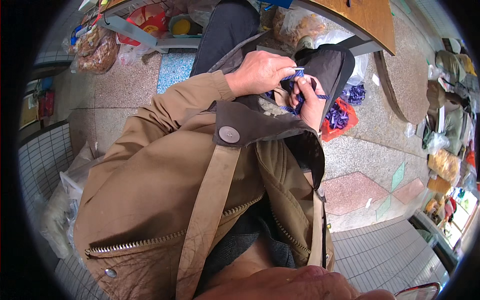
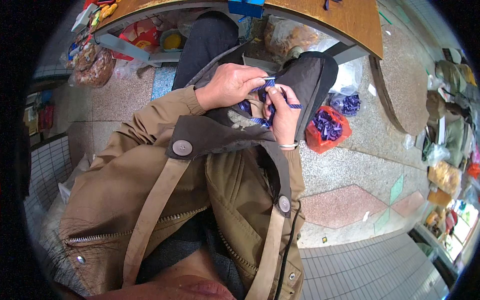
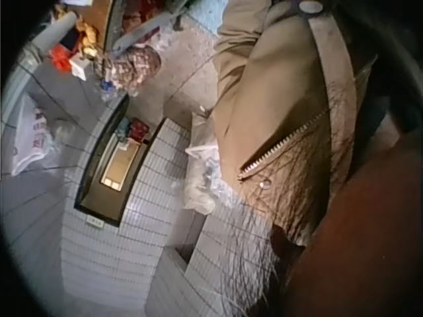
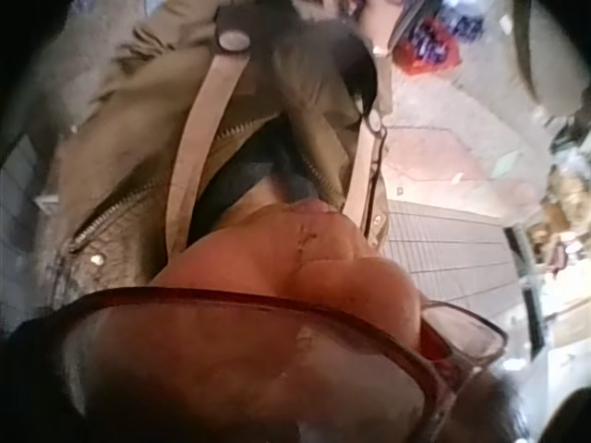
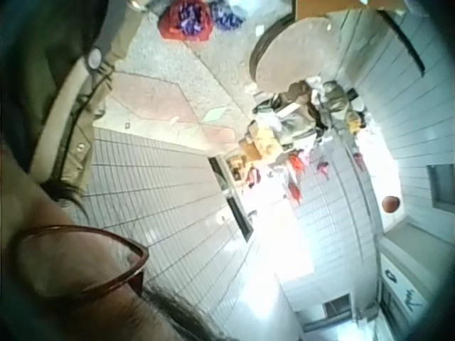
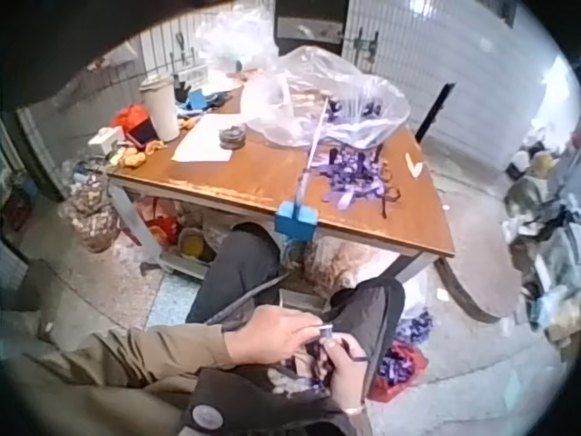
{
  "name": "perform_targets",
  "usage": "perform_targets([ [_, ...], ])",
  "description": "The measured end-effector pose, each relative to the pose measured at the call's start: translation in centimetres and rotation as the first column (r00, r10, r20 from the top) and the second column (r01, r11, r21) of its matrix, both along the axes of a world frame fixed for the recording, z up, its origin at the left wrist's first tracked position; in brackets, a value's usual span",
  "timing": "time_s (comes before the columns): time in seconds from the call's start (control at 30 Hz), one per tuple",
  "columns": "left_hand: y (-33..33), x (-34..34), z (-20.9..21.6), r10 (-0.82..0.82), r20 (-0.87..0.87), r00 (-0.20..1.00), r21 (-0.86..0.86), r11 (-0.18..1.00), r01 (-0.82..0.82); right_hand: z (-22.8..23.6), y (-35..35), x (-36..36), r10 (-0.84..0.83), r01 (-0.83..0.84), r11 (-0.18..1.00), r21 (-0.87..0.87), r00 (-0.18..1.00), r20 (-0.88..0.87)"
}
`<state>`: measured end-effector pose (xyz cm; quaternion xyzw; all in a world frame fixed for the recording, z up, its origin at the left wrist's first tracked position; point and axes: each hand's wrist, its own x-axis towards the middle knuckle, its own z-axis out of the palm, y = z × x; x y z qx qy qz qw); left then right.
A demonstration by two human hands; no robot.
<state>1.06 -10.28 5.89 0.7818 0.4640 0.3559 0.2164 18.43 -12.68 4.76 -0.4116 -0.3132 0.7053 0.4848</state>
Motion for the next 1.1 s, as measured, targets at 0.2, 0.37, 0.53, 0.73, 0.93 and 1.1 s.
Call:
perform_targets([
  [0.2, 0.4, -0.3, -0.8, -0.002, 0.271, 0.963, -0.362, 0.926, 0.104, -0.3, -0.2, -0.1, -0.040, 0.037, 0.999, 0.039, 0.996, 0.075],
  [0.37, 0.4, -0.5, -1.5, 0.105, 0.643, 0.759, -0.591, 0.699, 0.404, -0.2, -0.3, 0.0, -0.078, 0.068, 0.994, 0.090, 0.991, 0.112],
  [0.53, 0.1, -0.7, -0.2, 0.170, 0.728, 0.664, -0.596, 0.635, 0.491, 0.2, 0.0, 0.7, -0.178, 0.178, 0.982, 0.063, 0.984, -0.012],
  [0.73, 0.3, -1.1, -0.6, 0.172, 0.735, 0.655, -0.635, 0.512, 0.579, 0.8, 0.4, 1.1, -0.090, 0.088, 0.996, -0.028, 0.992, -0.087],
  [0.93, 0.2, -1.1, -0.8, 0.163, 0.734, 0.659, -0.637, 0.501, 0.586, 0.2, 0.6, 0.9, -0.104, 0.104, 0.995, 0.005, 0.993, 0.052],
  [1.1, 0.6, -1.6, -0.1, 0.165, 0.722, 0.672, -0.654, 0.480, 0.584, -0.2, 0.7, 1.6, -0.196, 0.194, 0.980, -0.032, 0.980, -0.048],
])
